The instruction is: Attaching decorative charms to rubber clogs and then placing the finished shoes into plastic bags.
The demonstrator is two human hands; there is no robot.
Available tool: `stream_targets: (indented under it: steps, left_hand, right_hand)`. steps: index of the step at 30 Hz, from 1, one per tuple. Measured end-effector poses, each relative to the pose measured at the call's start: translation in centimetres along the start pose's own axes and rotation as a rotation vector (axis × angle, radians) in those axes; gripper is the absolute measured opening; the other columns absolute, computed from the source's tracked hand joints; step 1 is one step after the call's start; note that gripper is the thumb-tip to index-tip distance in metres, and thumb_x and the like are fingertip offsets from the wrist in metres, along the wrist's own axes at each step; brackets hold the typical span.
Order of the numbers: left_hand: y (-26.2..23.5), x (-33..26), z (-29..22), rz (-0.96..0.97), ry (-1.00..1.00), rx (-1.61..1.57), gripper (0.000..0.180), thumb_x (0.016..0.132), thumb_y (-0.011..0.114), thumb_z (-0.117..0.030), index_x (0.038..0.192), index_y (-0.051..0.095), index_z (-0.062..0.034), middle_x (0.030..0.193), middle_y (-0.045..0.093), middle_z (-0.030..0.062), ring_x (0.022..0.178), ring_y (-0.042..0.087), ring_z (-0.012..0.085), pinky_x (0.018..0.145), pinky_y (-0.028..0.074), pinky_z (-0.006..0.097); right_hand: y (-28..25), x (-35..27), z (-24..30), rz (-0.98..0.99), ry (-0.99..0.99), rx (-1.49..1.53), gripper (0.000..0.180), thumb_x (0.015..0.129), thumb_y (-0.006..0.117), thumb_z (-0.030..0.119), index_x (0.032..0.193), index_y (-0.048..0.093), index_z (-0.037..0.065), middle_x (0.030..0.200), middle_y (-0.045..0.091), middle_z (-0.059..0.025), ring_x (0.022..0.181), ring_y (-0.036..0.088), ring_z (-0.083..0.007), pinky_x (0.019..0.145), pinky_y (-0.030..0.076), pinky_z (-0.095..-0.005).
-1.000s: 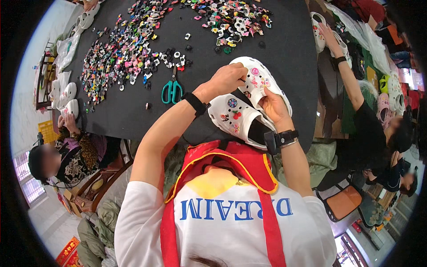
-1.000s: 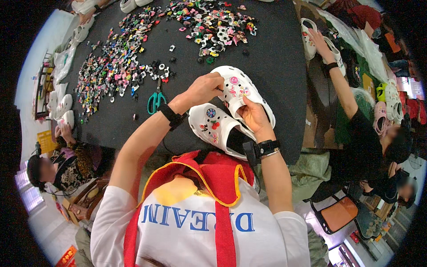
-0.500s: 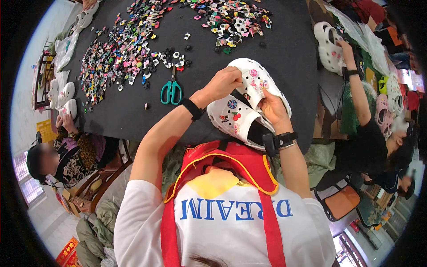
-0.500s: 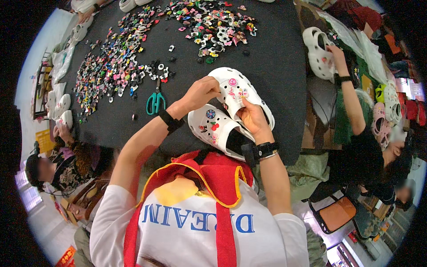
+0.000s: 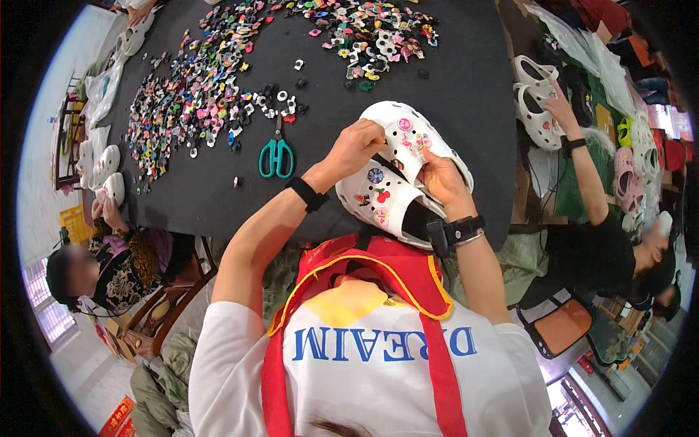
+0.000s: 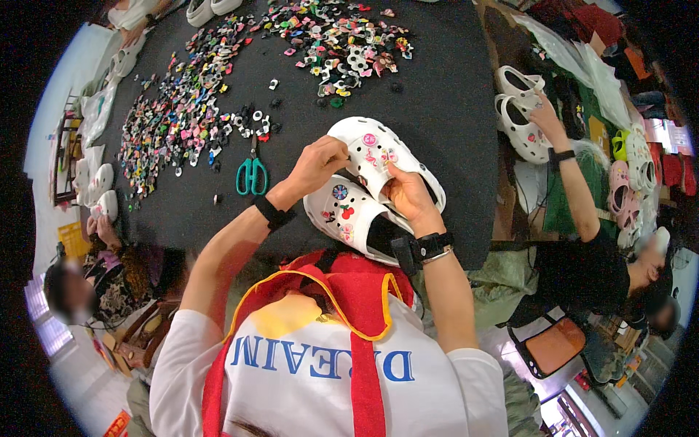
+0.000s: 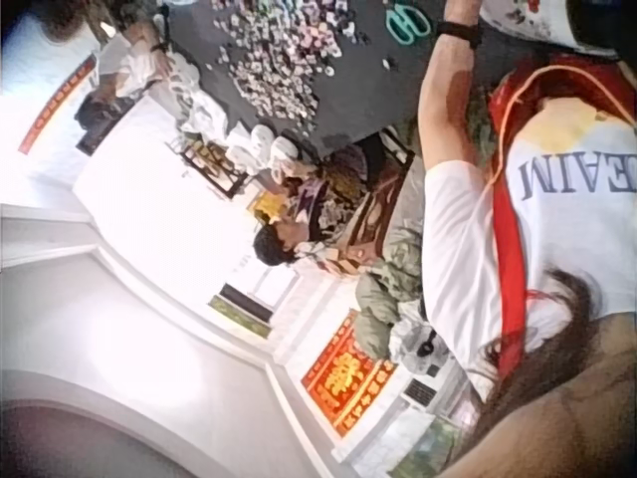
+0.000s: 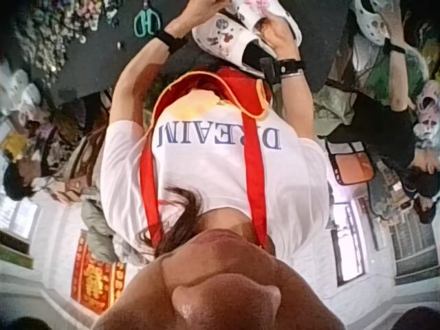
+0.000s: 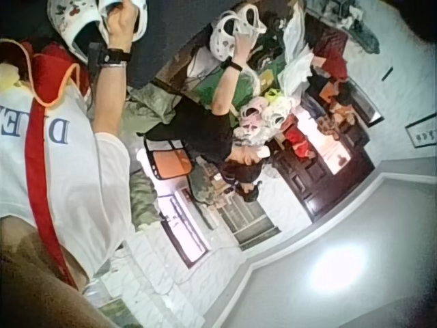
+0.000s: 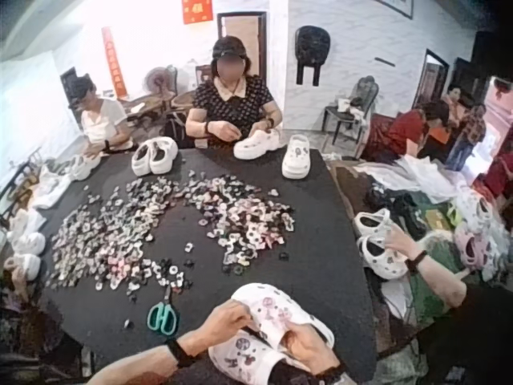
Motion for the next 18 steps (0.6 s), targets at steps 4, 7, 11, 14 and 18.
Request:
stream_targets:
  steps: [4, 7, 11, 14, 18]
  left_hand:
    - [0.1, -0.1, -0.6, -0.095, 0.109, -0.003, 0.012, 0.069, 0.059, -0.002, 0.066, 0.048, -0.0029, 0.072, 0.053, 0.0073, 0.073, 0.052, 0.0255, 0.065, 0.044, 0.034]
    - [0.5, -0.4, -0.6, -0.106, 0.185, 0.130, 0.010, 0.067, 0.056, 0.001, 0.068, 0.048, -0.0028, 0.076, 0.053, 0.0079, 0.075, 0.052, 0.0262, 0.066, 0.045, 0.034]
    - [0.7, -1.0, -1.1, -0.123, 0.314, 0.236, 0.013, 0.062, 0.054, 0.004, 0.072, 0.048, -0.0024, 0.082, 0.052, 0.0101, 0.078, 0.051, 0.0280, 0.066, 0.046, 0.035]
    - [0.9, -1.5, -0.9, -0.129, 0.314, 0.238, 0.012, 0.065, 0.055, 0.003, 0.073, 0.047, -0.0024, 0.083, 0.053, 0.0098, 0.077, 0.052, 0.0276, 0.066, 0.046, 0.035]
    - [0.6, -1.5, -0.8, -0.127, 0.187, 0.162, 0.014, 0.070, 0.062, -0.001, 0.081, 0.053, -0.0023, 0.083, 0.052, 0.0083, 0.076, 0.054, 0.0253, 0.066, 0.046, 0.032]
  right_hand:
    - [-0.7, 0.7, 0.0, -0.009, 0.051, -0.010, 0.028, 0.089, 0.048, 0.012, 0.114, 0.048, 0.000, 0.108, 0.057, -0.0091, 0.098, 0.056, -0.0185, 0.086, 0.045, -0.0336]
    - [-1.0, 1.2, -0.2, -0.064, 0.051, -0.001, 0.025, 0.089, 0.048, 0.012, 0.111, 0.050, 0.000, 0.105, 0.057, -0.0091, 0.093, 0.057, -0.0184, 0.081, 0.047, -0.0331]
    - [-0.8, 1.0, -0.3, -0.109, 0.054, 0.003, 0.022, 0.088, 0.049, 0.010, 0.107, 0.053, 0.001, 0.100, 0.059, -0.0084, 0.086, 0.059, -0.0181, 0.075, 0.049, -0.0317]
    - [-0.8, 0.7, -0.6, -0.104, 0.056, 0.001, 0.021, 0.088, 0.050, 0.010, 0.106, 0.053, 0.001, 0.096, 0.059, -0.0075, 0.083, 0.059, -0.0178, 0.072, 0.050, -0.0309]
    - [-1.3, 0.4, -0.6, -0.034, 0.078, -0.070, 0.021, 0.087, 0.052, 0.012, 0.104, 0.055, 0.001, 0.094, 0.060, -0.0075, 0.080, 0.059, -0.0173, 0.067, 0.049, -0.0293]
Point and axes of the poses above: each hand's wrist, its own x-axis towards the middle knuckle, its own y-axis out of the palm, z = x × y, the point moved 3 cm from there along x, towards the middle knuckle
